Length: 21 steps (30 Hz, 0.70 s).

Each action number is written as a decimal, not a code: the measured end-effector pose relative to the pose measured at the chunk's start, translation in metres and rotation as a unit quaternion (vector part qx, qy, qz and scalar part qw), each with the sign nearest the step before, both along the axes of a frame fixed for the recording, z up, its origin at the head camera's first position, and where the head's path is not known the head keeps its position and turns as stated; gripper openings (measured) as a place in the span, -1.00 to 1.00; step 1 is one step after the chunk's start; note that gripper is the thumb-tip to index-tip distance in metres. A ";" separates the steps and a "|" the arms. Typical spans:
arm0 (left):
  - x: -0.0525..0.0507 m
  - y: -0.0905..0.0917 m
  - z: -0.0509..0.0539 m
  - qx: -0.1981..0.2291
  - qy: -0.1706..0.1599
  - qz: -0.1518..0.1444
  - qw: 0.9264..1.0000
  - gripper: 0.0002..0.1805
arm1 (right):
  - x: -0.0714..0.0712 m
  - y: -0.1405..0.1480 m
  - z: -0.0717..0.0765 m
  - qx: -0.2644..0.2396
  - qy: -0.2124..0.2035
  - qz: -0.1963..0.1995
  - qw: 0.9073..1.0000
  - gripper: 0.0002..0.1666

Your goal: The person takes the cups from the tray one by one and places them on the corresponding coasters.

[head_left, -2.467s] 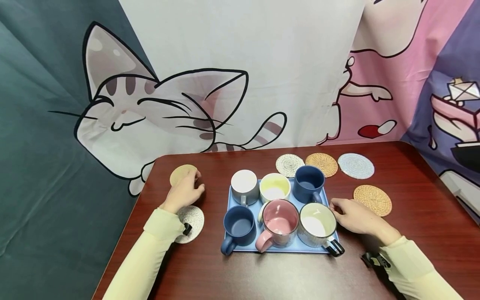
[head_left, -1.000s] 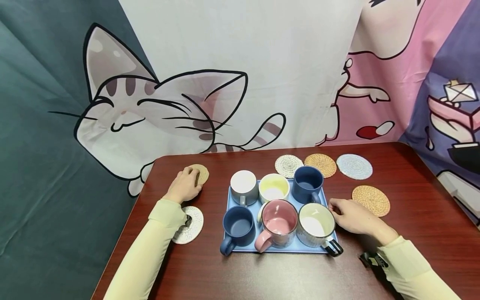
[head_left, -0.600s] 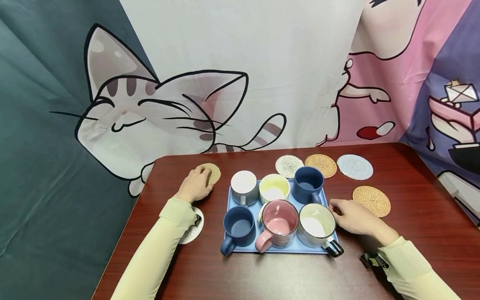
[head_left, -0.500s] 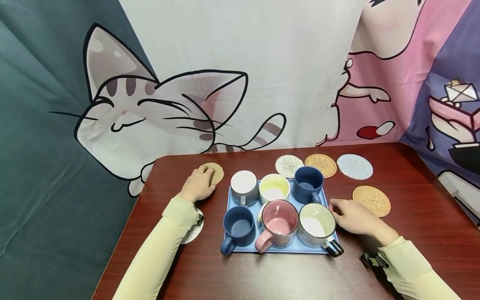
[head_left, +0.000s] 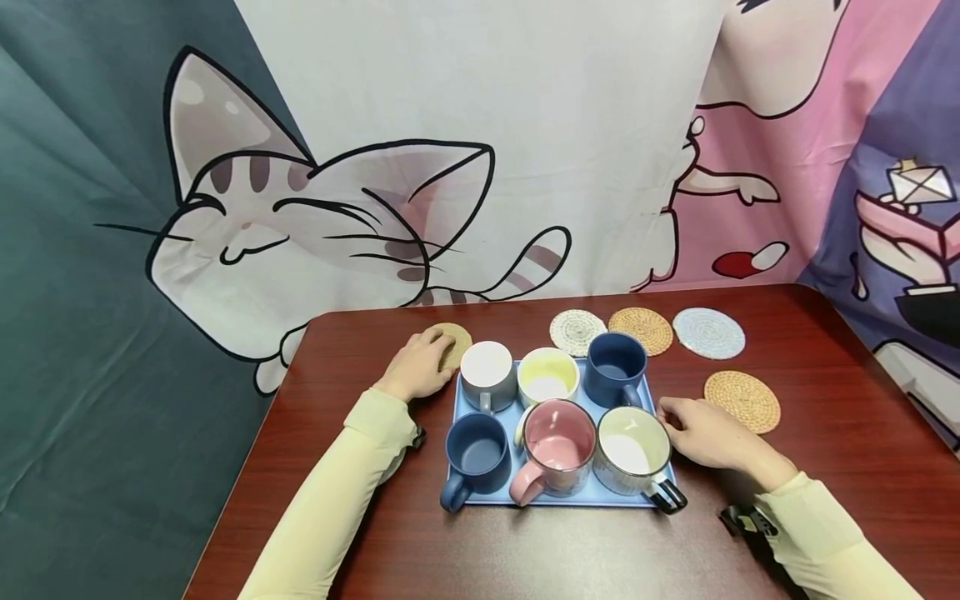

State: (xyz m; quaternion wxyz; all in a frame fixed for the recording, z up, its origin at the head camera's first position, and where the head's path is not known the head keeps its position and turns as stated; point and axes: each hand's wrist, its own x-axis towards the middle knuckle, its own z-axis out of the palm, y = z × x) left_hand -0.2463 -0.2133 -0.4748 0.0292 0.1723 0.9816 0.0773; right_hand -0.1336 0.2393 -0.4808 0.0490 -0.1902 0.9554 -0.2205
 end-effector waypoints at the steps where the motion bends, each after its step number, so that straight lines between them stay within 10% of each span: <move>1: 0.000 0.001 0.000 0.001 -0.001 -0.005 1.000 -0.36 | 0.000 0.000 0.000 0.000 0.000 0.000 1.000 -0.69; 21: -0.008 0.010 -0.005 0.037 0.000 -0.077 0.996 -0.45 | -0.001 0.001 -0.002 -0.003 -0.003 -0.001 1.000 -0.71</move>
